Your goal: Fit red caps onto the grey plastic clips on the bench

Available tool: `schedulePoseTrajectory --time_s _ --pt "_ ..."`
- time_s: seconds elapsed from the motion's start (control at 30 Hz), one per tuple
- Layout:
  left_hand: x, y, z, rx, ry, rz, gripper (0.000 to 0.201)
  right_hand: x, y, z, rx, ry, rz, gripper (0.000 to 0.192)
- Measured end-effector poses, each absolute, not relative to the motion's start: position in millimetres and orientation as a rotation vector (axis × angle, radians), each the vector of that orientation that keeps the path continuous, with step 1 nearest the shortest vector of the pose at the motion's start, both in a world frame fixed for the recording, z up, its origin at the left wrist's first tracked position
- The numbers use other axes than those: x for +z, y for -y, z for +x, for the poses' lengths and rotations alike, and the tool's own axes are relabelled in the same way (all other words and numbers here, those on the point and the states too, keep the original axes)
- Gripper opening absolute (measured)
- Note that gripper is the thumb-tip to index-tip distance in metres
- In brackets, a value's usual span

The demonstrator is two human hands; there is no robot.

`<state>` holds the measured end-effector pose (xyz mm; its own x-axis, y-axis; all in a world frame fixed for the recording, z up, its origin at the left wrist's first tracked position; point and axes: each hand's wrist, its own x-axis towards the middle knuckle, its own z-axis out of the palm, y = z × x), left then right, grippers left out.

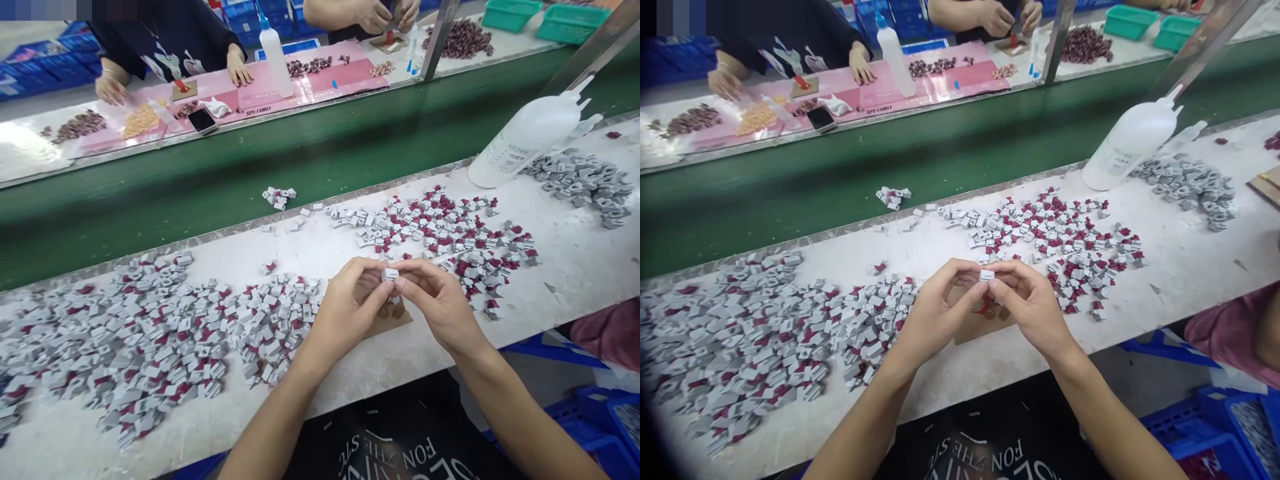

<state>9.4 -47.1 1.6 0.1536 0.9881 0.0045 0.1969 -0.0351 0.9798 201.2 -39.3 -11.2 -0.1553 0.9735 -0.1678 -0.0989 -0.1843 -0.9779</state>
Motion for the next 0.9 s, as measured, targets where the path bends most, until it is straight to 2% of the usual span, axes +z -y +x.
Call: schedulePoseTrajectory --time_s 0.17,0.3,0.43,0.67,0.77,0.9 --pt "-5.7 49.7 9.5 1.052 -1.235 1.466 0.013 -8.7 40.7 198.0 1.561 1.131 -1.175 0.027" --pt "-7.6 52.2 16.3 1.093 -1.273 1.626 0.024 -8.4 40.4 193.0 1.577 1.120 -1.145 0.029" --pt "-1.8 43.3 3.5 1.067 -1.272 1.742 0.024 -11.6 37.7 200.6 1.444 1.180 -1.200 0.026" --pt "-15.2 -18.6 -95.5 0.823 -1.938 1.750 0.030 -31.3 41.1 244.5 1.223 1.101 -1.426 0.021" --pt "-28.7 -46.4 -134.5 0.655 -2.268 1.630 0.044 -42.3 46.8 255.3 1.207 1.027 -1.478 0.026" --pt "-39.9 -85.5 -169.6 0.612 -2.483 1.481 0.066 -52.0 52.9 257.8 1.203 0.964 -1.508 0.032"
